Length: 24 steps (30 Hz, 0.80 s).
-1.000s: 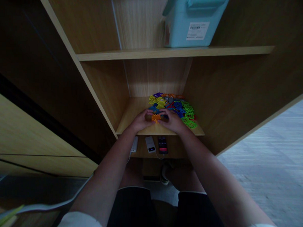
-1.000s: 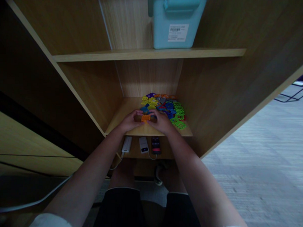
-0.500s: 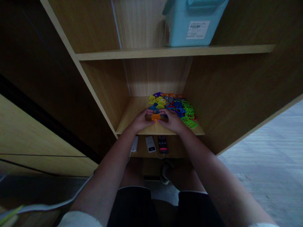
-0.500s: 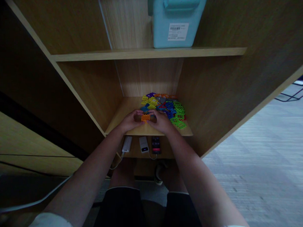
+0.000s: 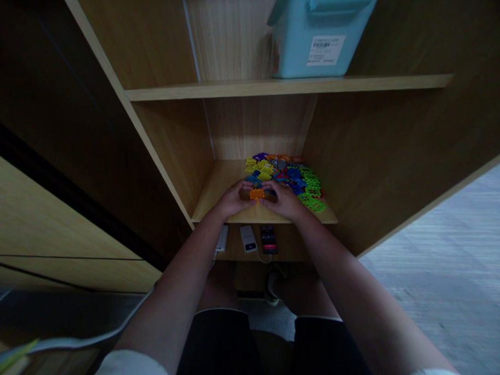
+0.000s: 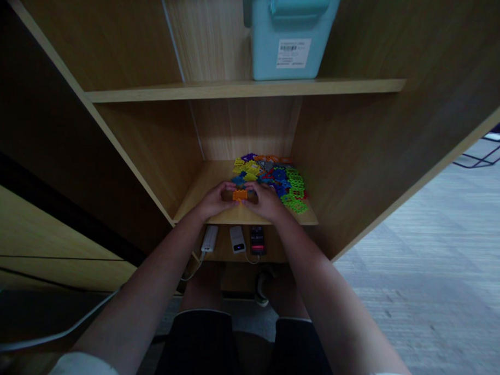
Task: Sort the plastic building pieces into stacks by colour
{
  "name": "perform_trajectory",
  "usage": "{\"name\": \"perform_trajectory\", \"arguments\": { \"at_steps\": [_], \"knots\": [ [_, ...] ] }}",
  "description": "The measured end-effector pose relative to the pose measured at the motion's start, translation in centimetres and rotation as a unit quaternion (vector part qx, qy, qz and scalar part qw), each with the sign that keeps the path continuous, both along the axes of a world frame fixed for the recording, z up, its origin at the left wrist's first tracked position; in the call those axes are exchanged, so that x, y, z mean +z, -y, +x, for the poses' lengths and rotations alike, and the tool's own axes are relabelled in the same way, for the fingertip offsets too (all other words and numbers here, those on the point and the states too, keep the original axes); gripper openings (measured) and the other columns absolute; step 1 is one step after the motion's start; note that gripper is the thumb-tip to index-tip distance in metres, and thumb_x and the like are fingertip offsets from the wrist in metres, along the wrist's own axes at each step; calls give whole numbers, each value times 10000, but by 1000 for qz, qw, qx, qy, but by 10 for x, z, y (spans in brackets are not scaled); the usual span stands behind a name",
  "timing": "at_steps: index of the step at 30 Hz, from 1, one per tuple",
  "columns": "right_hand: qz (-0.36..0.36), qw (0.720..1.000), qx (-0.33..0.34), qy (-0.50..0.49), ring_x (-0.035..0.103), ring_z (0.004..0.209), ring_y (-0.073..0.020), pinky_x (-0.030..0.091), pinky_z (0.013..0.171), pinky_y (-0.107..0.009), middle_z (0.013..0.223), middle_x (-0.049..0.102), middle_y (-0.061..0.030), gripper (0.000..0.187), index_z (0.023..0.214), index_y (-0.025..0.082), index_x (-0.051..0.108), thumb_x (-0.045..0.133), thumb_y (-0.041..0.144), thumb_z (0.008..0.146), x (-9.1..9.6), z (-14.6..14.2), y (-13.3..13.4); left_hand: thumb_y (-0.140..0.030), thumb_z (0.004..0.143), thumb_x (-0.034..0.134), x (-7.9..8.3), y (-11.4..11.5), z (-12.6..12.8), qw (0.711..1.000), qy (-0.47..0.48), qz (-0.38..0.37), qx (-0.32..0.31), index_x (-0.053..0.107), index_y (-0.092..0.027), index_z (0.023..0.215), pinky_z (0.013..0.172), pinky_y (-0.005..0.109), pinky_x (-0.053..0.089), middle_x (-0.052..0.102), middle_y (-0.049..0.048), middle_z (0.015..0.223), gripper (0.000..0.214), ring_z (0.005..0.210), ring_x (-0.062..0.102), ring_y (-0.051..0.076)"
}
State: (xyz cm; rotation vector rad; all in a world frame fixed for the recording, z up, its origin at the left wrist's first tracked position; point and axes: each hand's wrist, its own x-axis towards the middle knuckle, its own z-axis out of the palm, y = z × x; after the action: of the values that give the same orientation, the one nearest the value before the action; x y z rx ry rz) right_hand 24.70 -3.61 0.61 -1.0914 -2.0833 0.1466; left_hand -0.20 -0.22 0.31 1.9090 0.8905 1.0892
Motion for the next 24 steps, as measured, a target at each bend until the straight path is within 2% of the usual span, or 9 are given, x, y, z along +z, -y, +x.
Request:
{"name": "perform_trajectory", "arguments": {
  "at_steps": [6, 12, 16, 24],
  "knots": [
    [26, 999, -33, -14, 716, 1184, -327, 567, 1063, -537, 1244, 793, -89, 372, 1322, 272, 662, 660, 494, 1023, 0, 0, -1, -387, 675, 985, -1, 0, 1, 1000, 3, 0, 0, 687, -209, 1217, 1147, 473, 478, 735, 113, 1257, 644, 1225, 689, 288],
    [97, 985, -145, -7, 683, 1142, -360, 550, 1038, -557, 1178, 777, -145, 374, 1204, 223, 725, 506, 505, 1091, -2, 0, -8, -389, 697, 973, 0, 0, 0, 1000, -21, 3, 6, 673, -197, 1256, 1162, 488, 479, 738, 125, 1269, 663, 1245, 687, 305],
    [62, 976, -205, 47, 634, 1241, -380, 500, 1096, -538, 1312, 744, -182, 456, 1249, 164, 742, 442, 478, 1109, -1, -1, -13, -376, 704, 964, -1, -1, 0, 1000, -28, 11, 6, 669, -203, 1258, 1168, 476, 488, 736, 112, 1286, 652, 1249, 689, 291],
    [7, 965, -236, 118, 543, 1422, -402, 420, 1199, -554, 1562, 626, -216, 565, 1465, 87, 650, 400, 454, 1116, -3, -5, -31, -371, 717, 955, -3, -2, -1, 999, -21, 27, 3, 680, -202, 1245, 1157, 474, 502, 751, 104, 1255, 619, 1230, 703, 288]
  ]
}}
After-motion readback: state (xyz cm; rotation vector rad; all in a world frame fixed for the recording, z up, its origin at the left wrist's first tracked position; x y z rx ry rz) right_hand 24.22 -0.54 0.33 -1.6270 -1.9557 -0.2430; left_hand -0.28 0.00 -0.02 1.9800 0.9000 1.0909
